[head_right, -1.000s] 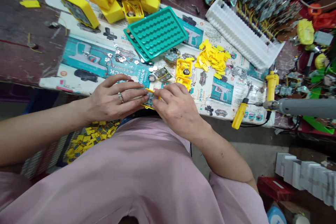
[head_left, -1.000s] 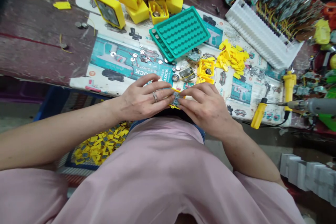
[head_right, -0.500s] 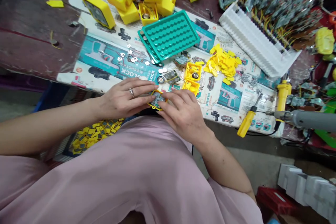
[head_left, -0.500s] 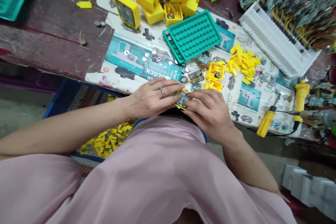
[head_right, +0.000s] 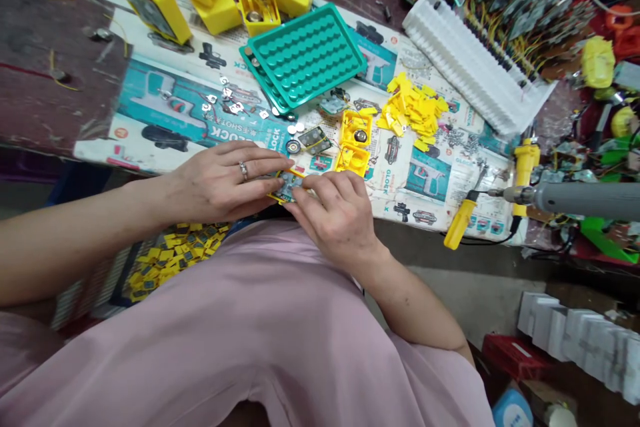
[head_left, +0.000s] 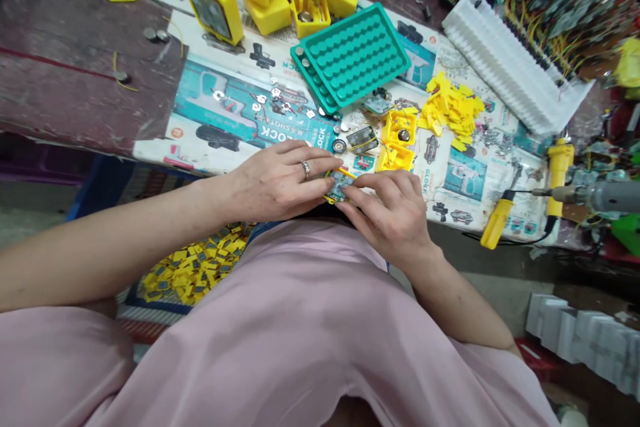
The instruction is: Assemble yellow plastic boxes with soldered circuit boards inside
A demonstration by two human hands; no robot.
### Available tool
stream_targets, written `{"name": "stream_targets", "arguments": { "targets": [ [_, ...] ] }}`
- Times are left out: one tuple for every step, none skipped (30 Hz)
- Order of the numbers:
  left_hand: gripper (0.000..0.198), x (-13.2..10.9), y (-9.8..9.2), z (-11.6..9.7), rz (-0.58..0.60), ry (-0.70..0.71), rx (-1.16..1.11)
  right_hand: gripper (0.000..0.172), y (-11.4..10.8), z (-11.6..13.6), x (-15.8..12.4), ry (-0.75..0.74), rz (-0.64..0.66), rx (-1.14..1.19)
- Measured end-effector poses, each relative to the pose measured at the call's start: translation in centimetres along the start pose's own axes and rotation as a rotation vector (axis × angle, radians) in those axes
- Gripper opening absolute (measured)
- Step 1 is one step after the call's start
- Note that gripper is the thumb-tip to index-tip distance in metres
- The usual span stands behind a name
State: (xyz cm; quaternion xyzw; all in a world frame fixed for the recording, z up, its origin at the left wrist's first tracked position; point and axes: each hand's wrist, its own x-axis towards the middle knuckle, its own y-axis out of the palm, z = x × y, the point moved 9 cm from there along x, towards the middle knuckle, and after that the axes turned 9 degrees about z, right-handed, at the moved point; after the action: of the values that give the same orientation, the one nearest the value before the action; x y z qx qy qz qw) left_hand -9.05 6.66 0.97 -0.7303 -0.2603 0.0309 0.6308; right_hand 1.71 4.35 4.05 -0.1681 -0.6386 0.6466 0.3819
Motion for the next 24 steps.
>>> {"name": "stream_targets", "arguments": {
  "targets": [
    [0.015, 0.0, 0.0, 0.0, 0.000, 0.009, -0.018, 0.012, 0.0, 0.1, 0.0, -0.005, 0.000, 0.002],
    [0.016, 0.0, 0.0, 0.0, -0.001, 0.014, -0.032, 0.012, 0.1, 0.1, 0.0, -0.009, 0.004, 0.004],
    [0.017, 0.0, 0.0, 0.0, 0.000, 0.015, -0.038, 0.012, 0.1, 0.1, 0.0, -0.012, 0.010, 0.007],
    [0.017, 0.0, 0.0, 0.0, 0.001, 0.014, -0.035, 0.011, 0.2, 0.1, 0.0, -0.014, 0.017, 0.010],
    [0.017, 0.0, 0.0, 0.0, 0.008, 0.010, -0.023, 0.011, 0.2, 0.1, -0.1, -0.017, 0.020, 0.012],
    [0.017, 0.0, 0.1, 0.0, 0.017, 0.002, -0.006, 0.010, 0.2, 0.1, -0.1, -0.020, 0.015, 0.015],
    [0.015, 0.0, 0.2, 0.1, 0.023, -0.007, 0.014, 0.010, 0.1, 0.1, -0.1, -0.023, 0.005, 0.018],
    [0.014, -0.1, 0.2, 0.0, 0.023, -0.010, 0.037, 0.010, 0.0, 0.0, -0.2, -0.023, -0.010, 0.021],
    [0.013, -0.1, 0.1, 0.0, 0.014, -0.008, 0.065, 0.010, 0.0, 0.0, -0.2, -0.023, -0.021, 0.023],
    [0.013, -0.1, -0.1, -0.2, -0.009, 0.007, 0.097, 0.010, 0.0, 0.0, -0.3, -0.021, -0.028, 0.026],
    [0.013, -0.2, -0.3, -0.4, -0.036, 0.030, 0.130, 0.010, 0.0, 0.0, -0.3, -0.017, -0.028, 0.034],
    [0.014, -0.2, -0.5, -0.7, -0.058, 0.053, 0.158, 0.011, 0.1, 0.0, -0.3, -0.012, -0.024, 0.047],
    [0.015, -0.2, -0.6, -0.8, -0.072, 0.070, 0.175, 0.011, 0.2, 0.0, -0.3, -0.005, -0.020, 0.066],
    [0.016, -0.2, -0.6, -0.9, -0.080, 0.079, 0.179, 0.010, 0.3, -0.1, -0.3, 0.006, -0.017, 0.092],
    [0.015, -0.2, -0.6, -0.8, -0.080, 0.076, 0.170, 0.010, 0.4, -0.2, -0.2, 0.021, -0.019, 0.122],
    [0.015, -0.2, -0.6, -0.7, -0.076, 0.067, 0.155, 0.009, 0.5, -0.4, -0.2, 0.036, -0.024, 0.158],
    [0.015, -0.2, -0.6, -0.6, -0.076, 0.058, 0.140, 0.007, 0.5, -0.6, -0.2, 0.046, -0.030, 0.198],
    [0.015, -0.2, -0.7, -0.6, -0.086, 0.055, 0.129, 0.006, 0.6, -0.8, -0.2, 0.054, -0.037, 0.235],
    [0.016, -0.3, -0.7, -0.6, -0.102, 0.058, 0.122, 0.005, 0.6, -1.0, -0.1, 0.059, -0.044, 0.262],
    [0.018, -0.4, -0.8, -0.7, -0.117, 0.062, 0.120, 0.005, 0.6, -1.1, -0.1, 0.061, -0.052, 0.276],
    [0.018, -0.4, -0.8, -0.7, -0.128, 0.065, 0.119, 0.005, 0.6, -1.2, -0.1, 0.059, -0.060, 0.273],
    [0.019, -0.5, -0.8, -0.8, -0.133, 0.068, 0.117, 0.005, 0.5, -1.2, -0.2, 0.054, -0.063, 0.253],
    [0.019, -0.5, -0.7, -0.8, -0.128, 0.067, 0.114, 0.006, 0.4, -1.1, -0.2, 0.043, -0.065, 0.221],
    [0.019, -0.5, -0.6, -0.8, -0.116, 0.064, 0.112, 0.007, 0.3, -0.9, -0.2, 0.029, -0.061, 0.182]
  ]
}}
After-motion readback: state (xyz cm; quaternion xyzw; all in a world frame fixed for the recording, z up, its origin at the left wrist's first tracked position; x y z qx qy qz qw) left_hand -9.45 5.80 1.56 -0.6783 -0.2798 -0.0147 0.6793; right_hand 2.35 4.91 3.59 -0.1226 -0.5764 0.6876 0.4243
